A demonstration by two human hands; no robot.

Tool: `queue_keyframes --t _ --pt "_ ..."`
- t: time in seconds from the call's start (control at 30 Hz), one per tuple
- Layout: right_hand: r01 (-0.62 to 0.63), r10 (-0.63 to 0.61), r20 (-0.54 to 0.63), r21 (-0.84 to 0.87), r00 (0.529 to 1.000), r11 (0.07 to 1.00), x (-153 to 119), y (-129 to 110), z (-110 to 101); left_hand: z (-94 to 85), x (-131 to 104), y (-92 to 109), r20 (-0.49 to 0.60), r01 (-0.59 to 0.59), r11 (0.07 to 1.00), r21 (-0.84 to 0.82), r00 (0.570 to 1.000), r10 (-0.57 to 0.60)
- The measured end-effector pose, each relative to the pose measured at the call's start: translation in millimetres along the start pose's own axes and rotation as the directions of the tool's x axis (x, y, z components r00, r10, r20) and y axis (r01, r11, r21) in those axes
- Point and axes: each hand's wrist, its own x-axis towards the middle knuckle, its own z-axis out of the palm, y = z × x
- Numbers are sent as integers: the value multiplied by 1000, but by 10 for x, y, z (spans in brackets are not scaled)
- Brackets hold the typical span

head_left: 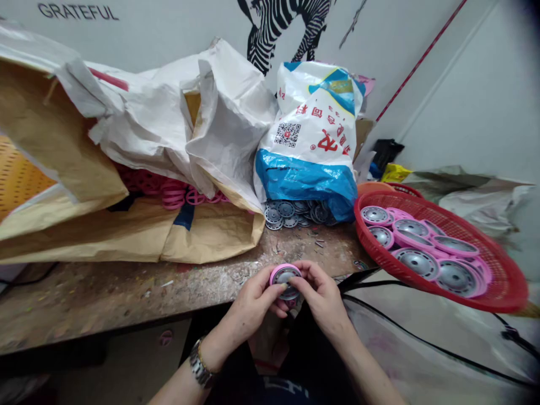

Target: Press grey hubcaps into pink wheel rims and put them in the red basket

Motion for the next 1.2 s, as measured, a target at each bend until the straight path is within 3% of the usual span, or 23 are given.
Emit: queue_keyframes --t 0.17,0.3,0.5,0.6,0.67,0.87,1.07,1.2 --pt "-35 36 85 -15 996 999 -26 22 -44 9 -30 -37 -7 -28 992 122 1000 29" --pt "-63 64 69 -16 996 998 -52 44 -45 24 -40 -96 -8 -80 955 285 996 85" --pt "-29 26 -49 -55 998 998 -87 93 11 64 -4 -132 -40 -70 962 265 996 83" --pt "-51 51 -60 -5 997 999 -61 124 24 35 6 -104 21 -84 946 312 996 82" --pt "-72 74 -54 39 996 997 -36 120 19 19 9 -101 44 -86 944 320 996 75" --pt "-82 75 81 86 994 993 -52 -14 0 48 7 -142 -53 -60 986 153 996 69" --pt "13 -12 -37 23 999 1000 -131 -31 39 52 -17 -94 -52 -122 956 267 989 141" --pt "-5 5 9 -3 1000 1000 -111 -30 -5 44 3 -114 -36 -117 932 344 990 137"
